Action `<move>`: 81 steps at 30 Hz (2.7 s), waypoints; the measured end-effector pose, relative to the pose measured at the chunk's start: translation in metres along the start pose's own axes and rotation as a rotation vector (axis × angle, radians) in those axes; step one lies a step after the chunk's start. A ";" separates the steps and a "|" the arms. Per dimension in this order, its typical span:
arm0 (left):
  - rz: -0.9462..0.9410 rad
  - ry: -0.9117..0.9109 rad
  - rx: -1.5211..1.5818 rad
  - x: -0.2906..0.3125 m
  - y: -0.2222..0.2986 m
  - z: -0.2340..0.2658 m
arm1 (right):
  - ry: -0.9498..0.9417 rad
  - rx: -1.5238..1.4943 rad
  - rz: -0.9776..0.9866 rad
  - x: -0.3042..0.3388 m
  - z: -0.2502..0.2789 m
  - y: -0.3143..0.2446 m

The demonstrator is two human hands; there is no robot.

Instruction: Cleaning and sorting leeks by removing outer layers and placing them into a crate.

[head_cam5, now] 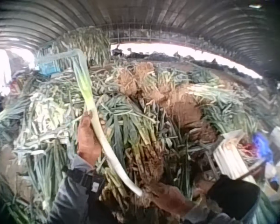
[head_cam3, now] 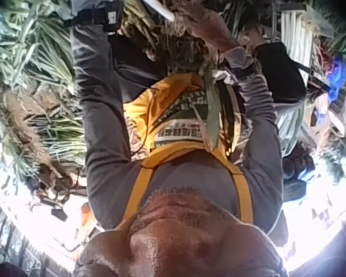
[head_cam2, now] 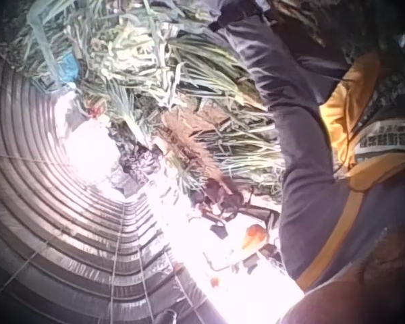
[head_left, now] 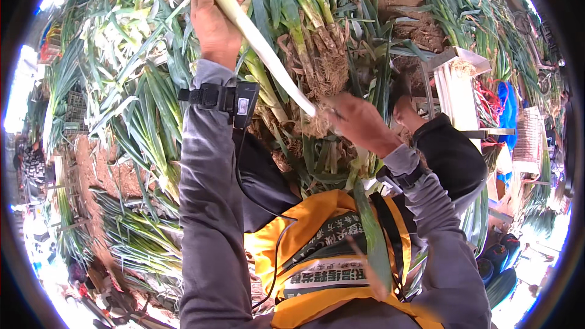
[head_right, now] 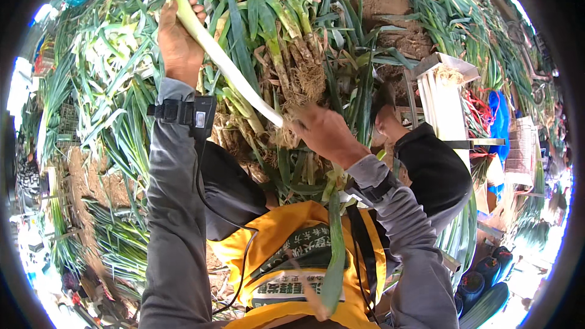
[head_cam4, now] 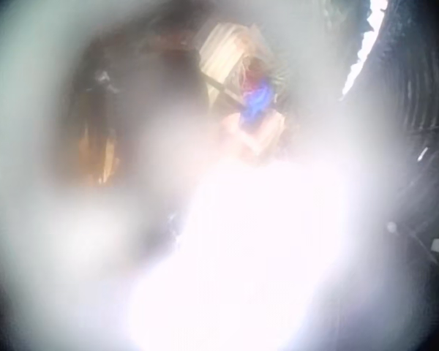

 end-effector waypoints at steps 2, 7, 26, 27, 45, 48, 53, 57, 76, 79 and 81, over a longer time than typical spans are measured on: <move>0.012 0.027 0.025 0.006 -0.006 -0.005 | 0.278 -0.166 0.078 -0.018 0.044 -0.035; 0.034 0.144 0.016 0.012 -0.029 -0.014 | 0.362 -0.217 0.089 -0.084 0.043 -0.057; 0.345 -0.318 0.259 0.030 -0.041 -0.051 | 0.248 -0.286 -0.012 -0.076 0.072 -0.014; 0.355 -0.331 0.235 0.032 -0.043 -0.054 | 0.169 -0.422 -0.078 -0.074 0.067 -0.009; 0.455 -0.255 0.158 0.035 -0.059 -0.039 | 0.203 -0.099 0.025 -0.064 0.045 -0.024; 0.438 -0.250 0.191 0.037 -0.068 -0.040 | 0.259 -0.005 0.008 -0.062 0.041 -0.021; 0.435 -0.183 0.112 0.042 -0.073 -0.046 | 0.378 -0.353 -0.040 -0.068 0.057 -0.004; 0.419 -0.172 0.076 0.042 -0.075 -0.042 | 0.356 -0.289 -0.032 -0.078 0.057 -0.016; 0.201 0.042 0.159 -0.010 -0.026 0.015 | -0.586 -0.131 -0.021 0.081 -0.060 0.048; 0.180 -0.018 0.278 -0.012 -0.019 0.018 | -0.743 0.186 -0.100 0.100 -0.076 0.076; 0.174 -0.054 0.267 -0.012 -0.020 0.019 | -0.350 -0.054 -0.121 0.078 -0.046 0.055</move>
Point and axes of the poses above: each hand's wrist, its own x-axis away from the middle knuckle, its own z-axis out of the back of the hand, y = z × x, the point moved 7 cm from there along -x, towards the middle knuckle
